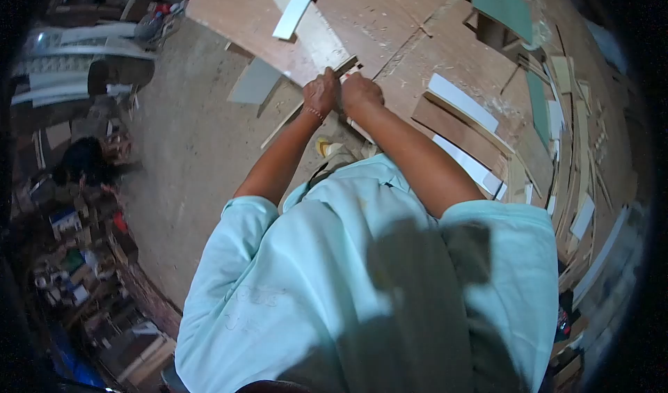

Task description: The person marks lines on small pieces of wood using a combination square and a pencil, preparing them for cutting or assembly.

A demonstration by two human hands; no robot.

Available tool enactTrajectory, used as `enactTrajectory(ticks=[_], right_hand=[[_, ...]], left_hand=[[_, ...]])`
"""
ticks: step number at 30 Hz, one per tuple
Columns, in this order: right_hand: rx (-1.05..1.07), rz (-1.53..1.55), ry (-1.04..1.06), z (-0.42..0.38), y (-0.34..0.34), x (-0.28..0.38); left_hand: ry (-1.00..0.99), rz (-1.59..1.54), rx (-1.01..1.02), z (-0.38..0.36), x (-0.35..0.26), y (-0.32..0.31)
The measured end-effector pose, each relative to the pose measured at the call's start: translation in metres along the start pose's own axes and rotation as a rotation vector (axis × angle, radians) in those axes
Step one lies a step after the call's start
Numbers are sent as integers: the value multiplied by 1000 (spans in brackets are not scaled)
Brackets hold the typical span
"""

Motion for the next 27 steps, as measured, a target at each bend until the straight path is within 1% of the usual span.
enactTrajectory(ticks=[1,2,5,7,9,10,11,13,14,15,17,19,21,23,24,26,27], right_hand=[[-6,-5,-18,0,0,0],[6,70,-65,-2,-1,-3],[-18,98,-86,-10,5,-3],[-29,115,-87,-4,-11,-19],[-100,103,105,-1,-19,-19],[-151,130,125,-5,-19,-19],[-152,124,124,-1,-19,-21],[-37,218,2,0,-27,-23],[22,151,37,3,-26,-16],[13,152,41,2,-12,-8],[139,-108,111,-3,-1,12],[132,-103,102,-5,0,16],[119,-101,84,-6,2,11],[105,30,26,-6,-1,2],[105,32,24,-4,-6,-2],[14,131,-33,1,-10,-13],[16,133,-32,2,-13,-14]], left_hand=[[28,21,24,-2,0,1],[60,44,48,-3,1,3],[55,75,62,-3,0,3],[32,94,34,3,9,-4],[-5,64,58,9,14,-6],[-6,56,56,12,18,-6],[-23,60,60,17,21,-7],[-42,67,78,12,20,-15],[-30,72,69,12,21,-17],[-17,78,51,13,22,-13],[20,132,48,8,15,-10],[-35,155,-60,-3,4,-2],[-43,142,-80,-3,2,-2],[21,97,-11,-1,4,-1],[19,98,-10,2,7,-2],[7,86,60,14,20,-11],[9,89,61,18,25,-11]])
Point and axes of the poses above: each hand's wrist, its own z-axis towards the middle knuckle, its own y-axis out of the back of the hand, x = y × z, the point moved 9 cm from there along z, towards the middle knuckle, and after that the axes turned 1 degree about z, right-handed, at the moved point
